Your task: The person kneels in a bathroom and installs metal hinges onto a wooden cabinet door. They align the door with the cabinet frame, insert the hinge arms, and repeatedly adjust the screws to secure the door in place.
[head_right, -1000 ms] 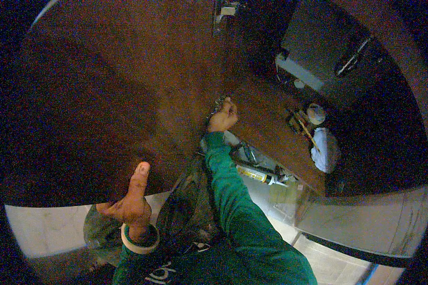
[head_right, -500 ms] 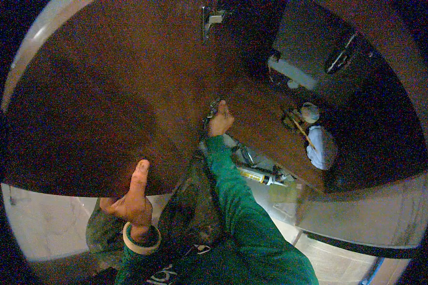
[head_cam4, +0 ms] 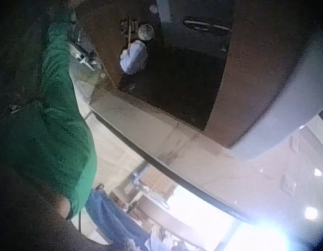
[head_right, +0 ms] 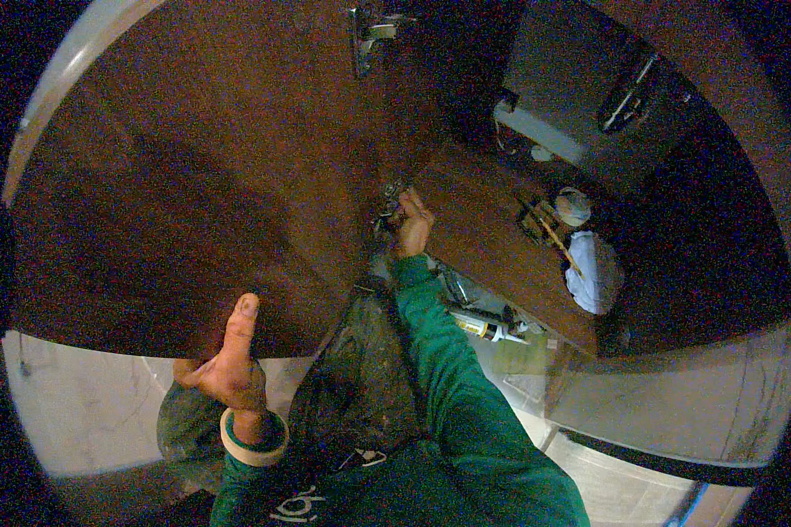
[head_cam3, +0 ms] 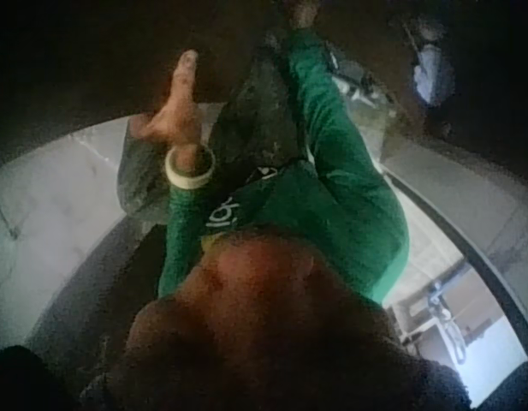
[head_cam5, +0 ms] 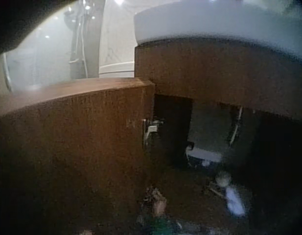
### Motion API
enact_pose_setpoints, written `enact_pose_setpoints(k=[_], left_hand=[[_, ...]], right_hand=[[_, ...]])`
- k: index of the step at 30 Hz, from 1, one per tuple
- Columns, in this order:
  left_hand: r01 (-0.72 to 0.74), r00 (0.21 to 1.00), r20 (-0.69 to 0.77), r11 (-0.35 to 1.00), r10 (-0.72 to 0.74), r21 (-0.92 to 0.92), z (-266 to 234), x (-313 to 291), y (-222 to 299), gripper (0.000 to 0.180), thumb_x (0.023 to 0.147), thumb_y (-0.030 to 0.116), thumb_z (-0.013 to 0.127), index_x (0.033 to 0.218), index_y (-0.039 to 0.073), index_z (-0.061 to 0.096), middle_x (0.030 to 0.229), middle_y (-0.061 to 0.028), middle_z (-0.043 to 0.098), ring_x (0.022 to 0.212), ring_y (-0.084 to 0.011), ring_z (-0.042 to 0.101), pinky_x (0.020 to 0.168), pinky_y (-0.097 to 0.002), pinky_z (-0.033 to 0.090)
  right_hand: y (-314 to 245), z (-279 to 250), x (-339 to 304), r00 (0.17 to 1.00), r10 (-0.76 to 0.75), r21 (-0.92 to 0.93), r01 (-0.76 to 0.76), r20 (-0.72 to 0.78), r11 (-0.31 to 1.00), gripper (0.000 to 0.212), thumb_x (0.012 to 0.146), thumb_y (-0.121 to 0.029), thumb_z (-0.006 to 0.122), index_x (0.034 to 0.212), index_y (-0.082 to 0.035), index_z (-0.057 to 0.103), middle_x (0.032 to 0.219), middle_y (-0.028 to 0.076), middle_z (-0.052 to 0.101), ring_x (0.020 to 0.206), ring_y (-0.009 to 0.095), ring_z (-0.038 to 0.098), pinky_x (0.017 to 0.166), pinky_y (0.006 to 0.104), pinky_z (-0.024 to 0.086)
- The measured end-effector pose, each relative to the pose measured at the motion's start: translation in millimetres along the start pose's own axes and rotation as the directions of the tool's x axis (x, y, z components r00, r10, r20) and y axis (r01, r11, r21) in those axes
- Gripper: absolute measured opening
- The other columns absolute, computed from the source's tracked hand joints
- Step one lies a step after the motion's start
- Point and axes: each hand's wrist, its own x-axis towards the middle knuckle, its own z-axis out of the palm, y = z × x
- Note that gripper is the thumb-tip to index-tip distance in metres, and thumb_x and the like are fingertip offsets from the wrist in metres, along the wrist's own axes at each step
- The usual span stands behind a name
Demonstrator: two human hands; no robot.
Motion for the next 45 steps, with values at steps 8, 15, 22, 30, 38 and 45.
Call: enact_pose_setpoints(k=[8,15,22,30,38,45], left_hand=[[0.012,1.0,-0.018,0.993,-0.014,-0.116,-5.2,-3.9,-4.3,0.027,0.064,-0.009,0.078,0.087,-0.003,0.067,0.094,-0.0123,0.067,0.077,-0.0192,0.062,0.074,-0.0336,0.052],[-0.018,1.0,-0.025,0.988,0.014,-0.153,-10.8,-11.0,-19.7,0.045,0.066,-0.009,0.077,0.106,-0.001,0.06,0.105,-0.0139,0.063,0.084,-0.0223,0.061,0.079,-0.0358,0.052],[0.153,0.988,0.043,0.972,-0.148,-0.178,-18.6,-9.4,-14.1,0.043,0.069,-0.006,0.075,0.109,0.001,0.059,0.107,-0.0113,0.063,0.087,-0.021,0.06,0.083,-0.0362,0.049],[0.199,0.98,0.061,0.962,-0.191,-0.188,-16.9,1.2,-9.8,0.034,0.067,-0.006,0.075,0.098,0.0,0.064,0.097,-0.0099,0.066,0.082,-0.0198,0.061,0.08,-0.0354,0.049],[0.173,0.984,-0.026,0.972,-0.179,-0.16,-15.6,-9.2,-31.2,0.036,0.065,-0.005,0.078,0.096,-0.004,0.061,0.097,-0.0127,0.063,0.086,-0.0213,0.06,0.083,-0.0367,0.048],[-0.027,0.995,0.096,0.988,0.012,0.152,-24.3,-6.9,-42.9,0.041,0.063,-0.005,0.081,0.097,-0.003,0.058,0.1,-0.0154,0.06,0.087,-0.0221,0.059,0.083,-0.0368,0.049]], right_hand=[[0.3,-9.0,7.8,0.993,-0.079,-0.303,0.101,0.082,0.948,0.043,0.09,-0.015,0.059,0.13,0.0,0.051,0.104,0.004,0.063,0.08,0.011,0.057,0.071,0.0264,0.046],[-16.1,-4.9,-8.3,0.939,-0.231,-0.32,0.308,0.257,0.896,0.047,0.087,-0.015,0.065,0.132,-0.005,0.052,0.118,0.002,0.058,0.094,0.01,0.055,0.078,0.0237,0.045],[2.7,-9.5,2.5,0.959,-0.211,-0.28,0.259,0.19,0.924,0.042,0.088,-0.013,0.064,0.127,-0.003,0.054,0.115,0.002,0.06,0.099,0.012,0.056,0.086,0.0246,0.045],[-55.9,16.5,-18.8,0.987,-0.157,-0.585,0.145,0.031,0.798,0.045,0.084,-0.016,0.067,0.125,-0.003,0.055,0.105,0.008,0.065,0.097,0.019,0.06,0.088,0.0325,0.047],[-229.1,134.0,-8.0,0.691,-0.376,0.0,0.478,0.617,0.878,0.068,0.073,-0.013,0.078,0.13,0.002,0.045,0.113,0.011,0.059,0.101,0.019,0.058,0.087,0.032,0.047],[-247.8,160.5,-15.6,0.682,-0.31,-0.05,0.453,0.663,0.89,0.078,0.065,-0.003,0.082,0.132,0.004,0.043,0.112,0.013,0.057,0.094,0.017,0.058,0.084,0.0284,0.049]])
